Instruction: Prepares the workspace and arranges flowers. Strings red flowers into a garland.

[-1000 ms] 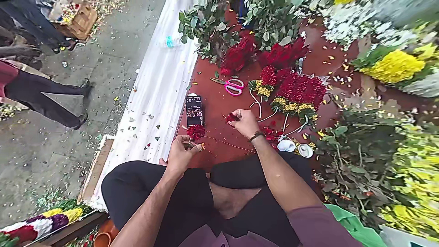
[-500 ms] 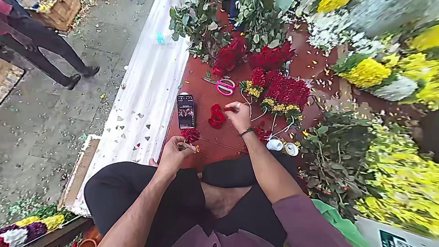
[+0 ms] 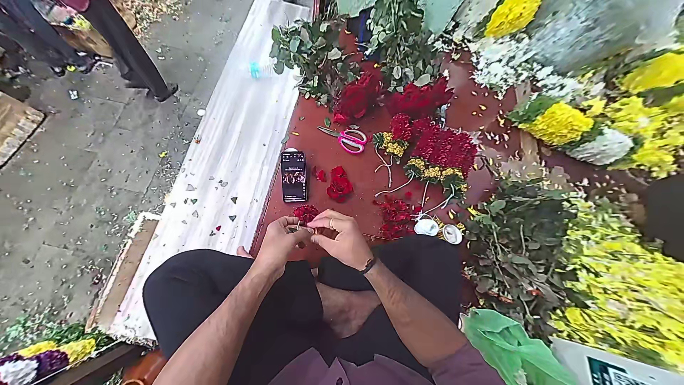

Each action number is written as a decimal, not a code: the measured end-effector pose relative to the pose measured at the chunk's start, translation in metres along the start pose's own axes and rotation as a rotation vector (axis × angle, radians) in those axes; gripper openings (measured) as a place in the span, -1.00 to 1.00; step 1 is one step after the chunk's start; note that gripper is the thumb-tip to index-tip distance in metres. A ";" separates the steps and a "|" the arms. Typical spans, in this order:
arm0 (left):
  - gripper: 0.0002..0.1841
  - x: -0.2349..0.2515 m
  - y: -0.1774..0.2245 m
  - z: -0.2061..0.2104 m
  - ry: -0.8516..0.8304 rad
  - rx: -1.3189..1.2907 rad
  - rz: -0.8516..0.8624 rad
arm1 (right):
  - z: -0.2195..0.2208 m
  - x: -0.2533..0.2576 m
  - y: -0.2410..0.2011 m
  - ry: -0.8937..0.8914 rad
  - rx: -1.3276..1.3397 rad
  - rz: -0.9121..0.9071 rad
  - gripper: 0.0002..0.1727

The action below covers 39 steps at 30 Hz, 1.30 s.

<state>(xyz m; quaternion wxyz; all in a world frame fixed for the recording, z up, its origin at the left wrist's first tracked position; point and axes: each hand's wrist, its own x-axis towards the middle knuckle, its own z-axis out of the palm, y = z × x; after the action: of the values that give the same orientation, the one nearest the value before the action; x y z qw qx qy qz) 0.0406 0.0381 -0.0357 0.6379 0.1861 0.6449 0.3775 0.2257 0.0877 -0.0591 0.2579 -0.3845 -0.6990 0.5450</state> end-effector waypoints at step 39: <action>-0.82 -0.023 0.021 -0.017 -0.022 1.203 0.056 | -0.058 -0.019 0.016 -0.322 0.173 0.336 -0.77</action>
<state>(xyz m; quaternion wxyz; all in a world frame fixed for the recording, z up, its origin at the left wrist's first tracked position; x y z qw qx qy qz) 0.0222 0.0309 -0.0059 0.4172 0.5350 0.7336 -0.0388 0.2859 0.1062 -0.0579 0.0810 -0.3802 -0.6081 0.6922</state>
